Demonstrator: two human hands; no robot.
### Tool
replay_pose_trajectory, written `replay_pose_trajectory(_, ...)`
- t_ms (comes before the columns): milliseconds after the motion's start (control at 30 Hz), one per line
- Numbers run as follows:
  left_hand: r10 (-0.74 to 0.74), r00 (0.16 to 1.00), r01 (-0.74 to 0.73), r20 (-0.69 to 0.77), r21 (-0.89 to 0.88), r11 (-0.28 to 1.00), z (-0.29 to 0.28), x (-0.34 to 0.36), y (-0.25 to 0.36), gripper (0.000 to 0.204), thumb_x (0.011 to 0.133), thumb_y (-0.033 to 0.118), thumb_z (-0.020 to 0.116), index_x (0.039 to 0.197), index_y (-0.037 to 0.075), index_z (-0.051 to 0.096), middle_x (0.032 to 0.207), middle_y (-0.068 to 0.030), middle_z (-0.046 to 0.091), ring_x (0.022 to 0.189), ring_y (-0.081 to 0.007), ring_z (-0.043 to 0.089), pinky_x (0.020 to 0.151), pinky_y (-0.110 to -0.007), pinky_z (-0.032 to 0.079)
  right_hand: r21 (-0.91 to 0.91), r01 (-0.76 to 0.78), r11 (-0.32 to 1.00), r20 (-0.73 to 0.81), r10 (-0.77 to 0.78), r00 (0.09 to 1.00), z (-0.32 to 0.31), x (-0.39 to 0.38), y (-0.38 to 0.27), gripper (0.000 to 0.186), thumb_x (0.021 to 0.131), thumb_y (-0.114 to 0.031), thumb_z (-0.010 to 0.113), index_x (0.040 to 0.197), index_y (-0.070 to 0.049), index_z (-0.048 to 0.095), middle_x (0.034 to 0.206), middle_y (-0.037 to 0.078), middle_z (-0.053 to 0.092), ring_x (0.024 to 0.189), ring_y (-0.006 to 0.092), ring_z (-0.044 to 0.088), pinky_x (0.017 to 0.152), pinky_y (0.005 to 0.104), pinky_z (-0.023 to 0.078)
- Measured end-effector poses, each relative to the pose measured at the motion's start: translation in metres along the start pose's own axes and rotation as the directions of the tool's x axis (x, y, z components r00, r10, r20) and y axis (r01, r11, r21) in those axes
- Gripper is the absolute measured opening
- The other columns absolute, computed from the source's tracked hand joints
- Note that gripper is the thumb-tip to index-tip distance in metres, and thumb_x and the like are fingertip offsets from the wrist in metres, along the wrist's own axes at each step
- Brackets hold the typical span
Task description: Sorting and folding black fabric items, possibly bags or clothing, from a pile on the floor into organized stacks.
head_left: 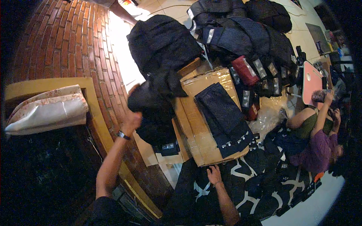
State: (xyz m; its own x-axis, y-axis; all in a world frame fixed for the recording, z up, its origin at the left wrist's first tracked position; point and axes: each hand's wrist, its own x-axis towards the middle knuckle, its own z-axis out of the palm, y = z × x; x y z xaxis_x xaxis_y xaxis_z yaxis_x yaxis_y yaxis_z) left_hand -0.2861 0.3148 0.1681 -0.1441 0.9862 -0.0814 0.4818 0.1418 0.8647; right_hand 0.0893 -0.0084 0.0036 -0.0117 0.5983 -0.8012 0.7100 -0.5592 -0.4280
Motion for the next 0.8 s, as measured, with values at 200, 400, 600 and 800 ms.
replay_pose_trajectory(200,-0.383,0.924,0.383,0.014,-0.009,0.924,0.048,-0.133,-0.067,0.057,0.072,0.000,0.060,0.125,0.003,0.037,0.122,-0.0178,0.045,0.113,-0.0291,0.045,0.099,-0.035,0.035,-0.063,0.070,0.996,0.017,-0.069,0.997,0.000,0.004,0.015,0.034,0.084,-0.025,0.060,0.109,-0.001,0.060,0.123,0.026,0.049,0.114,0.0391,0.048,0.097,0.0413,0.040)
replay_pose_trajectory(400,-0.430,0.877,0.355,0.214,0.314,0.881,0.089,-0.203,-0.078,0.065,0.071,0.012,0.064,0.127,-0.010,0.038,0.127,-0.0236,0.042,0.117,-0.0378,0.039,0.102,-0.049,0.026,0.300,-0.001,0.954,0.193,-0.060,0.979,-0.017,0.013,-0.043,0.042,0.090,-0.036,0.057,0.108,0.001,0.059,0.104,0.014,0.063,0.096,0.0280,0.061,0.083,0.0355,0.048)
replay_pose_trajectory(600,-0.239,0.872,-0.083,0.427,0.611,0.787,0.099,-0.222,-0.076,0.060,0.071,0.035,0.068,0.122,0.005,0.056,0.132,-0.0165,0.045,0.132,-0.0333,0.026,0.109,-0.058,0.005,0.807,-0.441,0.393,0.491,-0.030,0.871,-0.029,0.073,-0.143,0.060,0.092,-0.054,0.044,0.127,-0.006,0.050,0.114,0.007,0.060,0.103,0.0227,0.057,0.090,0.0371,0.044)
replay_pose_trajectory(800,-0.005,0.796,-0.377,0.606,0.501,0.779,0.082,-0.195,-0.021,0.055,0.067,0.038,0.070,0.106,0.000,0.065,0.128,-0.0157,0.048,0.132,-0.0352,0.026,0.109,-0.056,0.015,0.787,-0.413,0.459,0.503,-0.088,0.860,-0.043,0.087,-0.214,0.063,0.090,-0.051,0.051,0.132,-0.005,0.044,0.125,0.008,0.054,0.108,0.0223,0.055,0.097,0.0362,0.041)
